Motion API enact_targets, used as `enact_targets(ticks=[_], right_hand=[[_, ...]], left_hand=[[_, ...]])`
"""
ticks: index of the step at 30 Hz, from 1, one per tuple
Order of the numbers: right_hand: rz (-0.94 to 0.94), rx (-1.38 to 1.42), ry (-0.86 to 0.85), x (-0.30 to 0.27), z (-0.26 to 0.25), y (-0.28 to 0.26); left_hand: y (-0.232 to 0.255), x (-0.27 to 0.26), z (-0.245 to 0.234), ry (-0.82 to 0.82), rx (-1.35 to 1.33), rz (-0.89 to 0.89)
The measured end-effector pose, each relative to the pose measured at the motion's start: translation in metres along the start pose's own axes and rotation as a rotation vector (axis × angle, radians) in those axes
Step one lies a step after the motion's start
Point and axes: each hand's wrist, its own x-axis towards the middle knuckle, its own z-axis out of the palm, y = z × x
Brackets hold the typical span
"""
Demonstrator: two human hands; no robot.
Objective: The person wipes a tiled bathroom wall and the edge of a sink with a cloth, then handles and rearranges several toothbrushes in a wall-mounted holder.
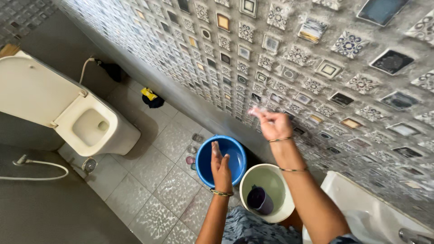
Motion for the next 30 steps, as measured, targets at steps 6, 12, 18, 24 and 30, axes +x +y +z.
enact_targets(ticks=[6, 12, 18, 24, 30], right_hand=[[-0.139, -0.126, -0.089, -0.077, 0.139, -0.001], [-0.196, 0.004, 0.135, -0.025, 0.023, 0.001], [-0.316, -0.123, 0.360, 0.024, -0.107, 0.042], [-0.385, -0.492, 0.330, 0.026, -0.127, 0.061], [-0.457, -1.762, 0.702, -0.046, -0.145, 0.011]], left_hand=[[0.006, 0.000, 0.017, -0.037, -0.057, 0.011], [-0.005, -0.006, 0.004, -0.002, 0.007, 0.042], [0.001, -0.020, -0.024, 0.055, 0.024, -0.031], [0.006, -0.025, -0.037, 0.079, 0.088, -0.001], [-0.003, -0.026, -0.039, 0.070, 0.050, -0.007]])
